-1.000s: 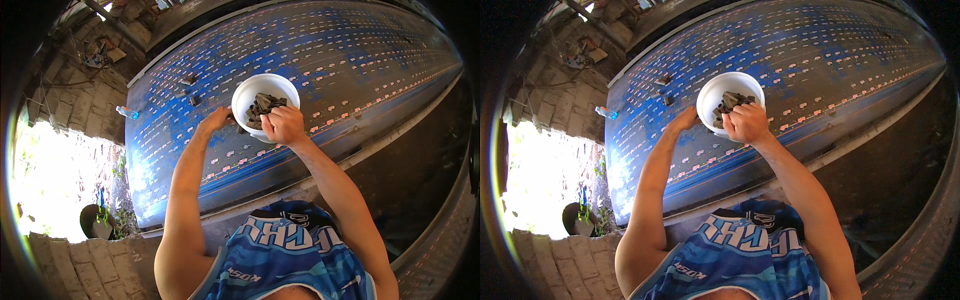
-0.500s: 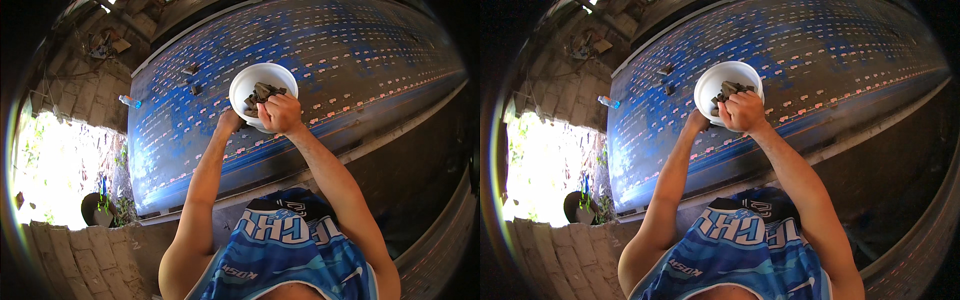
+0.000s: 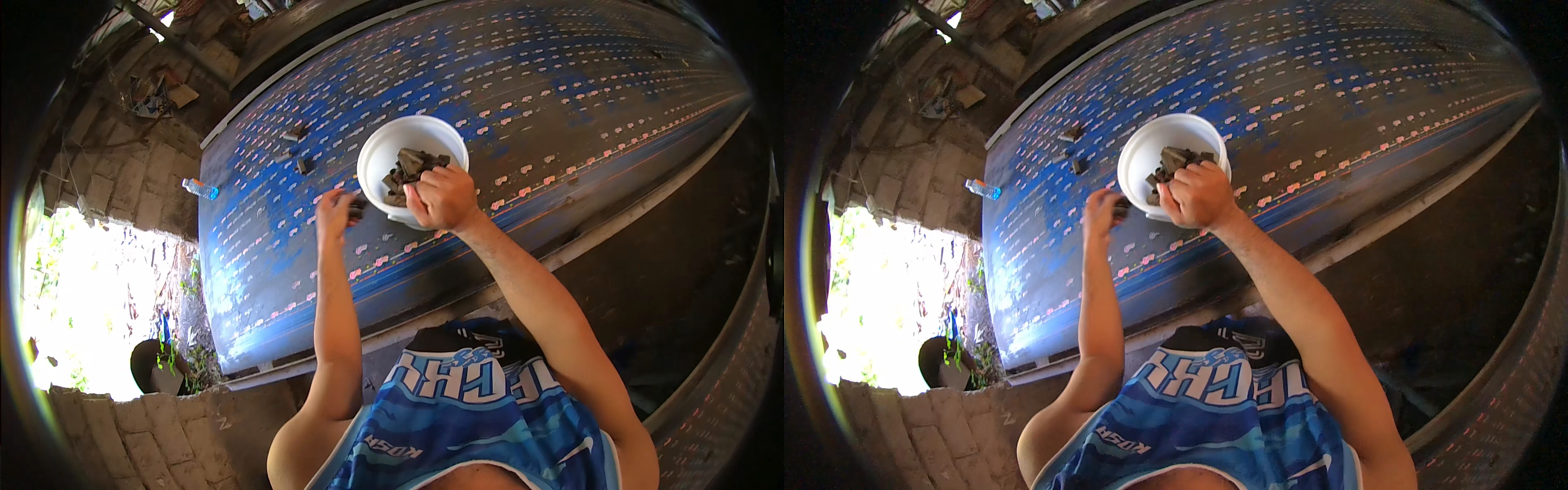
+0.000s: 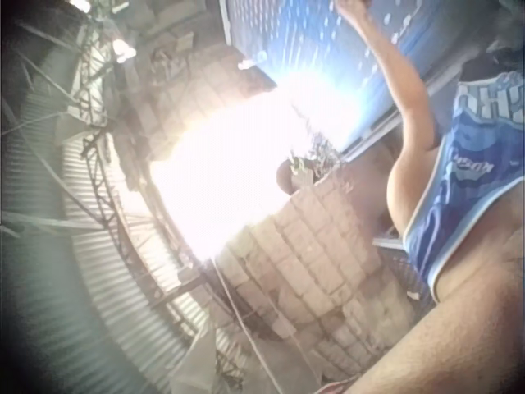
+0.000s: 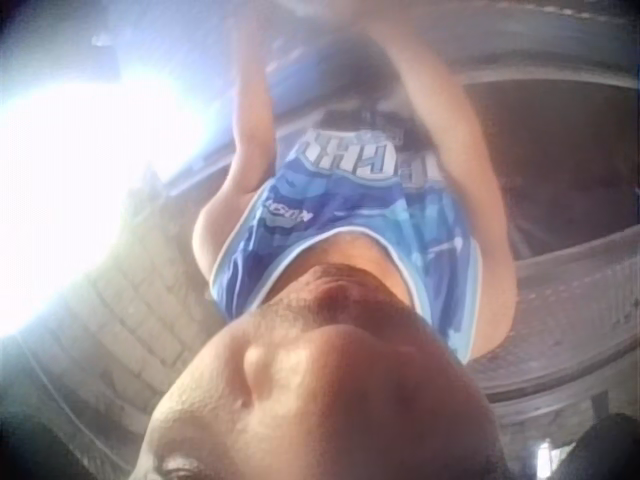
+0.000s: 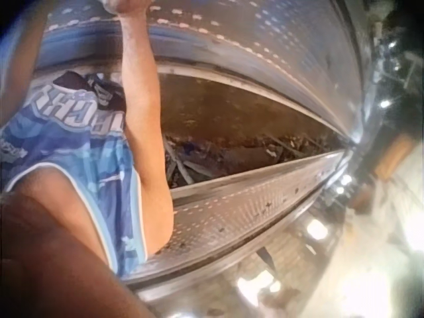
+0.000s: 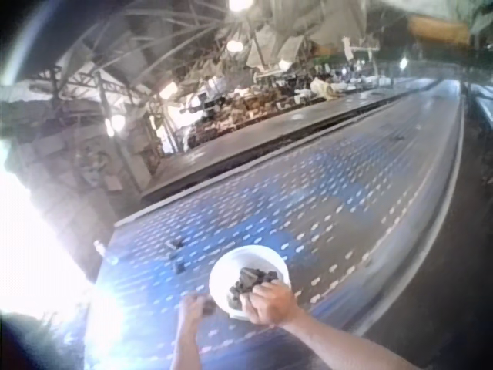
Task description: The person picks up small dark rectangular pieces from a moving conveyor belt and places them into a white bucket. They walk along the belt, repeatedly picking up items and depositing them into the bucket.
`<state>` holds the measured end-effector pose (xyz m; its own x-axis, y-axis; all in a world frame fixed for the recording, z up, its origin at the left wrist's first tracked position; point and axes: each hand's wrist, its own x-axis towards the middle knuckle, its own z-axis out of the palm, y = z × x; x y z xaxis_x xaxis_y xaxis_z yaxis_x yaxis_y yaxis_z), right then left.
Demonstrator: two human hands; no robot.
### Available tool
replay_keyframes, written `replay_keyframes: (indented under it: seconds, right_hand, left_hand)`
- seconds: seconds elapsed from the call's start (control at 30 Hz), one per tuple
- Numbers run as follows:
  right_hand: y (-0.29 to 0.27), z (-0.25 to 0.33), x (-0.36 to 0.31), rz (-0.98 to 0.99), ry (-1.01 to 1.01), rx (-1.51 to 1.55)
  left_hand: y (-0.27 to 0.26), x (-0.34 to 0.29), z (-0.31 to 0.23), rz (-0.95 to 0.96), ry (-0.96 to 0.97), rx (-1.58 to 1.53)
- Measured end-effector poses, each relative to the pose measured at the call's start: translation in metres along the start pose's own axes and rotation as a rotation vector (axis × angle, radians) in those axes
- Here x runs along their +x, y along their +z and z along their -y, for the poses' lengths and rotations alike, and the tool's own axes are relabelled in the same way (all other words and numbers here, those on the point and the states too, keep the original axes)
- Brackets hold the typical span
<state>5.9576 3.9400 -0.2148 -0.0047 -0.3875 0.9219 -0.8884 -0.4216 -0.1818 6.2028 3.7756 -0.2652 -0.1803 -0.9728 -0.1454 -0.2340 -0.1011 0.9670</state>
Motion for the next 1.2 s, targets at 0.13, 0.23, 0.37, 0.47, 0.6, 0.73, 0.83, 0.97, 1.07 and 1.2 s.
replay_keyframes:
  seconds: [0.13, 0.23, 0.37, 0.47, 0.6, 0.73, 0.83, 0.97, 1.07, 1.2]
  right_hand:
    - [0.000, 0.001, 0.001, 0.007, 0.003, 0.018]
    - [-0.002, -0.003, -0.003, 0.003, 0.013, -0.011]
    - [0.005, 0.003, 0.000, 0.042, 0.027, 0.008]
    - [0.005, 0.002, 0.002, 0.129, 0.035, 0.003]
    - [0.002, 0.001, 0.009, 0.142, 0.023, -0.027]
    - [0.005, 0.003, 0.015, 0.183, -0.001, -0.021]
    - [0.005, 0.001, 0.015, 0.217, 0.012, -0.025]
    - [0.008, 0.000, 0.010, 0.281, 0.058, -0.051]
    - [0.005, 0.001, 0.006, 0.321, 0.104, -0.095]
    - [0.009, 0.002, 0.010, 0.337, 0.143, -0.079]
  left_hand:
    - [-0.013, -0.030, -0.085, -0.280, 0.436, -0.251]
    - [0.024, -0.059, -0.147, -0.253, 0.600, -0.076]
    - [0.044, -0.069, -0.155, 0.074, 0.604, 0.616]
    - [0.035, -0.061, -0.144, -0.148, 0.689, 0.849]
    - [-0.016, 0.000, -0.122, -0.254, 0.583, 0.689]
    - [-0.093, 0.108, -0.031, -0.316, 0.468, 0.861]
    - [-0.132, 0.194, 0.013, -0.349, 0.447, 0.983]
    - [-0.161, 0.299, 0.034, -0.312, 0.519, 1.090]
    - [-0.140, 0.356, 0.020, -0.184, 0.375, 1.178]
    - [-0.138, 0.421, 0.030, 0.015, 0.289, 1.230]
